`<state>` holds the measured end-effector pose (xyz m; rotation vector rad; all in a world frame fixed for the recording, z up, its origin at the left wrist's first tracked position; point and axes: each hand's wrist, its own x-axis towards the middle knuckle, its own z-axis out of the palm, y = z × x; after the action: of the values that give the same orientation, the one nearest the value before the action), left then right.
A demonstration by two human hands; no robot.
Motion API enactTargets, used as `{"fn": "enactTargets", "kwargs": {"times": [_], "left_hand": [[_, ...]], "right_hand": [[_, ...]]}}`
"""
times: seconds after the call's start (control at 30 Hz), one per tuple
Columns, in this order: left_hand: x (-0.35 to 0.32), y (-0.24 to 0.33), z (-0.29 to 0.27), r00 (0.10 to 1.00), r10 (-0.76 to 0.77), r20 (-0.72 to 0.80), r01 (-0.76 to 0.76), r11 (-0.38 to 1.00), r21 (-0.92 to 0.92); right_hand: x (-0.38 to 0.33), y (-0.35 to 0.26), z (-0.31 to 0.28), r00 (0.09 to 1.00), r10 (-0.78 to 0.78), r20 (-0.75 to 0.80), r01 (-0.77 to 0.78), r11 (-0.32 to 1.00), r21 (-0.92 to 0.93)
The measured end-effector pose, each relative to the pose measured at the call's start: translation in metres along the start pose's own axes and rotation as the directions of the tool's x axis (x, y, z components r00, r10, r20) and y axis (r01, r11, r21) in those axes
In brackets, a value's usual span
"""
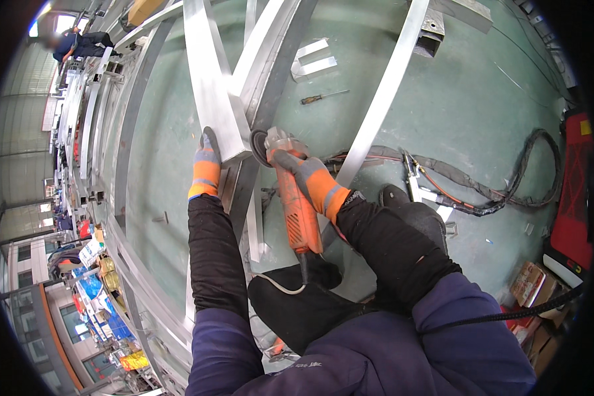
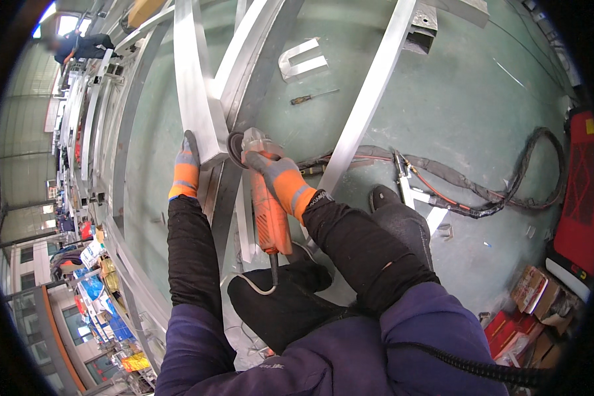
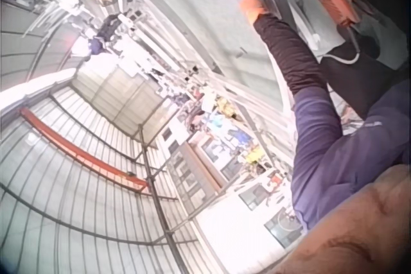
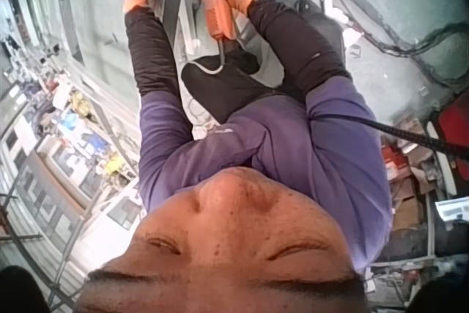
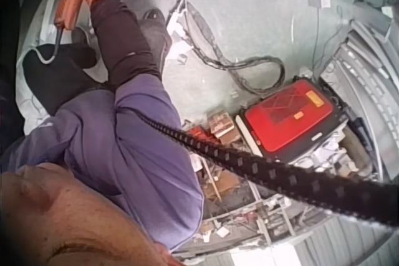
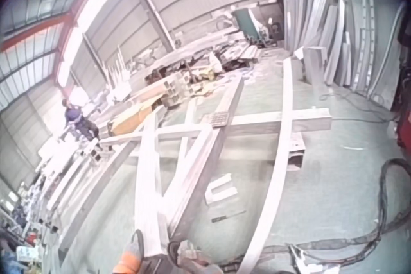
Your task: The person welds joints on a large aluminum frame while sitting on the floor, then uses an angle grinder to smooth the welded seams. The person handles the welding torch and grinder with gloved hands, repositioning the frame as needed.
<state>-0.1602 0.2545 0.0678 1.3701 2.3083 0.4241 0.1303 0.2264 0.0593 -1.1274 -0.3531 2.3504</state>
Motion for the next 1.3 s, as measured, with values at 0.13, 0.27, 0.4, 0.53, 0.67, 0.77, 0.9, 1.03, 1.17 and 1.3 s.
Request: {"fn": "enactTargets", "kwargs": {"times": [0.13, 0.27, 0.4, 0.53, 0.67, 0.77, 0.9, 1.03, 1.17, 1.3], "left_hand": [[0.001, 0.002, -0.002, 0.999, 0.037, -0.013, -0.034, 0.978, 0.204], [0.005, -0.013, -0.001, 0.999, 0.043, -0.014, -0.040, 0.983, 0.181], [0.006, -0.001, 0.000, 0.996, 0.088, -0.007, -0.082, 0.956, 0.282], [0.005, -0.013, -0.001, 0.987, 0.157, -0.034, -0.133, 0.917, 0.376], [0.005, -0.016, 0.000, 0.975, 0.224, 0.002, -0.194, 0.840, 0.506], [0.009, -0.018, 0.001, 0.982, 0.189, -0.014, -0.164, 0.885, 0.435], [0.021, -0.022, 0.008, 0.986, 0.167, 0.012, -0.160, 0.918, 0.362], [0.038, -0.090, -0.004, 0.896, 0.439, -0.062, -0.360, 0.802, 0.477], [0.043, -0.083, 0.001, 0.921, 0.388, 0.031, -0.329, 0.735, 0.593], [0.025, -0.040, 0.013, 0.942, 0.330, -0.059, -0.281, 0.873, 0.400]], "right_hand": [[-0.004, -0.001, 0.002, 1.000, -0.008, -0.018, 0.008, 1.000, 0.028], [-0.003, 0.001, 0.003, 1.000, 0.006, -0.005, -0.006, 1.000, 0.014], [0.002, 0.002, -0.001, 0.999, -0.033, -0.027, 0.035, 0.997, 0.066], [0.003, 0.004, 0.001, 0.999, -0.027, -0.026, 0.027, 0.999, -0.022], [-0.002, 0.002, 0.003, 0.999, -0.014, -0.045, 0.014, 1.000, 0.002], [0.001, 0.001, 0.002, 0.999, -0.015, -0.048, 0.014, 0.999, -0.035], [0.002, 0.003, -0.001, 0.998, -0.025, -0.053, 0.026, 0.999, 0.021], [-0.006, 0.002, 0.008, 1.000, -0.014, -0.006, 0.013, 0.996, -0.084], [-0.002, 0.004, 0.005, 0.997, -0.059, -0.044, 0.056, 0.996, -0.070], [0.013, 0.011, -0.012, 0.976, -0.213, 0.041, 0.217, 0.940, -0.262]]}}
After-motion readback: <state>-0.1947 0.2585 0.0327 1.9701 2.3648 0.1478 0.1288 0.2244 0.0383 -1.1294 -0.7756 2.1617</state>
